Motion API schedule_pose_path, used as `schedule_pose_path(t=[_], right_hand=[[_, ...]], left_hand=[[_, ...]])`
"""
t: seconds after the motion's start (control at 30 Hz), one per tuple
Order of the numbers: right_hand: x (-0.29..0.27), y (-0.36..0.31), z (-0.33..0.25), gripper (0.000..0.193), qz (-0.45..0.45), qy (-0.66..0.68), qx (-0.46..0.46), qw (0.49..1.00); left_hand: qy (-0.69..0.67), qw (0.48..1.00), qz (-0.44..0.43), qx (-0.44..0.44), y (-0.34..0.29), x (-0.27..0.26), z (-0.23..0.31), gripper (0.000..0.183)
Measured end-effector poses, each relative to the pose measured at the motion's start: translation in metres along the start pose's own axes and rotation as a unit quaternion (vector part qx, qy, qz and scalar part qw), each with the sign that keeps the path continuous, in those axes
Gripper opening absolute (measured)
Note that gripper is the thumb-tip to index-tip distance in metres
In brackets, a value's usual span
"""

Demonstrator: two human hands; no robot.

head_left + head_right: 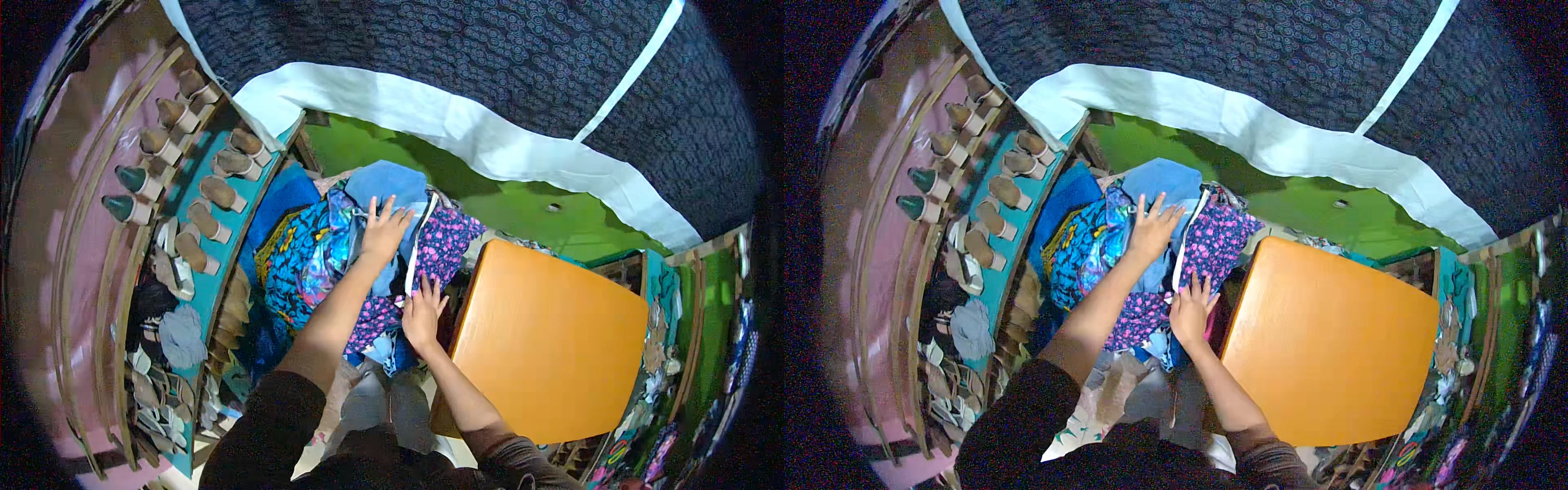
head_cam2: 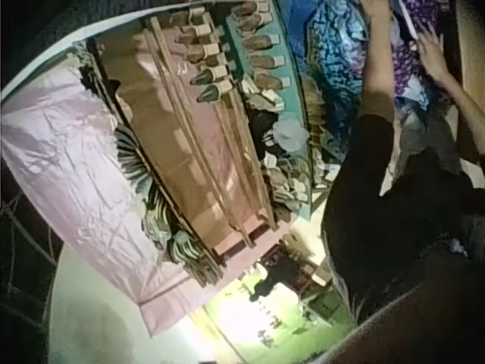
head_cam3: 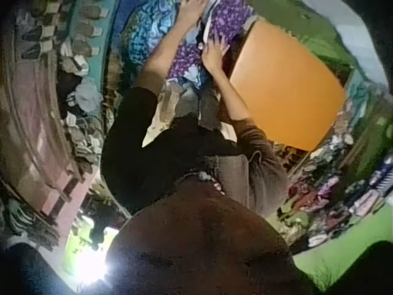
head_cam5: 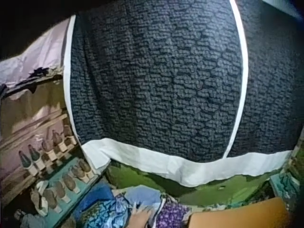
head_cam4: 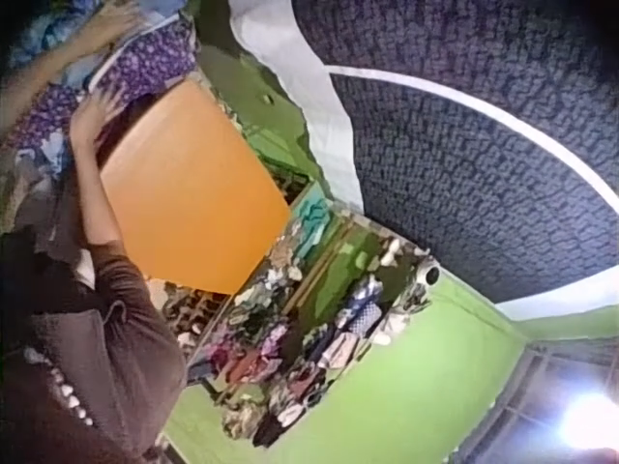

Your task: Fold various fabric pieces and organize them on a shelf.

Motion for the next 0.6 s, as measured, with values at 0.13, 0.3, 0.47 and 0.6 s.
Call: schedule_pose_path(t=[0.13,0.3,0.47,0.6], right_hand=[[-0.009,0.005,-0.003,0.025,0.015,0.005,0.021,1.0],[-0.018,0.013,-0.001,0.024,0.086,0.097,0.034,0.991],[-0.003,0.0,-0.023,0.038,0.067,0.134,0.023,0.988],[0.024,-0.013,-0.029,0.042,0.005,0.108,0.02,0.994]], left_hand=[[0.006,1.0,0.015,0.004,-0.011,0.007,-0.011,0.045],[-0.06,0.972,0.219,-0.065,-0.065,-0.061,-0.024,0.032],[-0.032,0.975,0.181,-0.126,-0.153,-0.094,-0.016,0.041],[-0.036,0.989,0.108,-0.096,-0.192,-0.044,-0.02,0.039]])
Point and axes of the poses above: each hand's wrist, its own y-axis towards the middle knuckle, its own x-axis out of the palm, z = x × y, the point moved 3 cm from there along y, towards the middle knuckle, and after that the axes turned 6 degrees about x, right-handed, at the moved point
